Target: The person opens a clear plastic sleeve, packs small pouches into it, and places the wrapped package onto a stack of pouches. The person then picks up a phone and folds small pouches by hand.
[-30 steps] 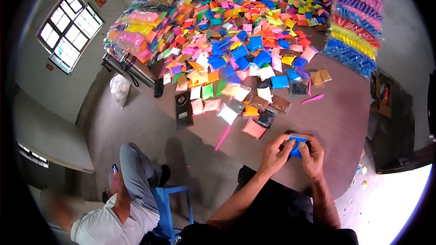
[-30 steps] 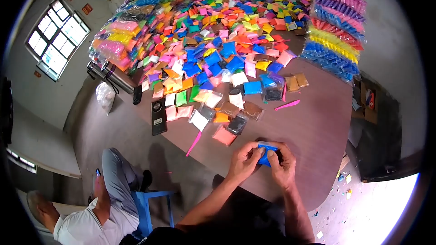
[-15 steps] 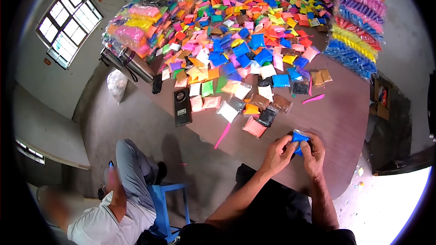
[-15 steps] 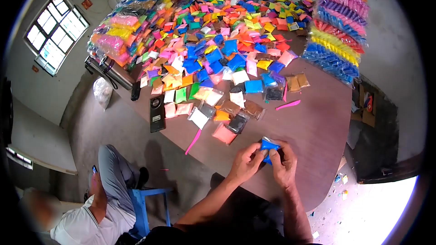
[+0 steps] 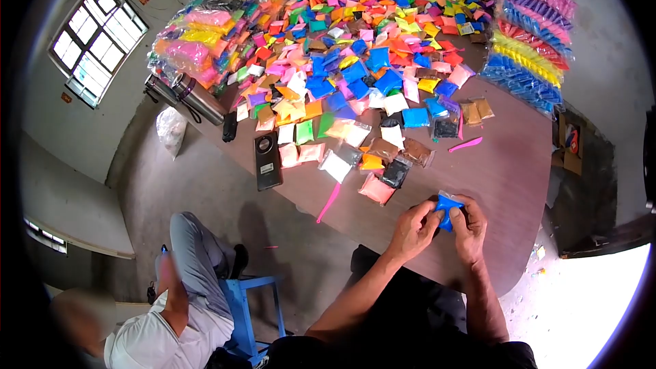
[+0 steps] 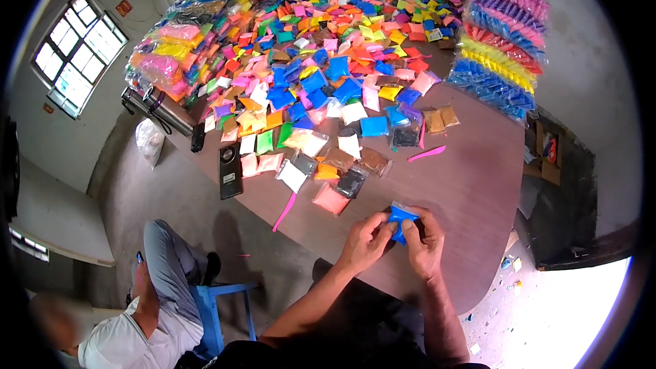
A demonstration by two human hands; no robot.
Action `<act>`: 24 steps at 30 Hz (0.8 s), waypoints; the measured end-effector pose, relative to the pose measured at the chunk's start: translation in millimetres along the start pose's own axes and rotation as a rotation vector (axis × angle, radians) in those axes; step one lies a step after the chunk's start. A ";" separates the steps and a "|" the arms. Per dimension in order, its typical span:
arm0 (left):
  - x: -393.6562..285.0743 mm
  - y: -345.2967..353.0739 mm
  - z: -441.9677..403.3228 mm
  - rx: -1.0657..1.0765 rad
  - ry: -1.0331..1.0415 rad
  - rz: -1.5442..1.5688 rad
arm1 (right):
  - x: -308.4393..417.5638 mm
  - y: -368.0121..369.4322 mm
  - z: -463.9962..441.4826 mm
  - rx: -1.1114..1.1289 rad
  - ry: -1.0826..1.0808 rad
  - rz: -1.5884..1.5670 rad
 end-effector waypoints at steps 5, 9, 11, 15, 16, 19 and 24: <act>-14.9 -2.8 -1.3 0.021 -0.038 0.003 | -8.6 -4.7 -0.5 -0.048 -0.014 -0.019; -19.4 -3.9 -4.0 0.039 -0.098 0.081 | -13.8 -5.4 -0.6 -0.028 -0.052 0.058; -12.9 -4.2 -2.3 0.034 -0.108 0.076 | -8.9 -0.8 -1.0 -0.005 -0.083 0.079; -0.4 -3.0 1.8 -0.013 -0.073 0.065 | -1.8 6.1 -1.1 0.031 -0.036 0.073; 0.0 -3.7 1.9 -0.035 -0.051 0.063 | -1.5 7.6 -2.3 0.012 -0.046 0.050; -2.6 -6.6 2.6 -0.028 -0.073 0.108 | -5.4 3.2 -2.5 0.009 -0.021 0.037; -16.0 -6.4 -1.5 -0.032 -0.080 0.175 | -14.4 -3.2 -0.2 0.033 -0.041 -0.019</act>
Point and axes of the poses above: each hand's wrist, its own z-axis away from the middle knuckle, its own y-axis out of the palm, x = y × z, the point moved 3 cm from there along -z, towards the middle knuckle, and after that the axes turned 12 degrees about x, right-handed, at the moved point
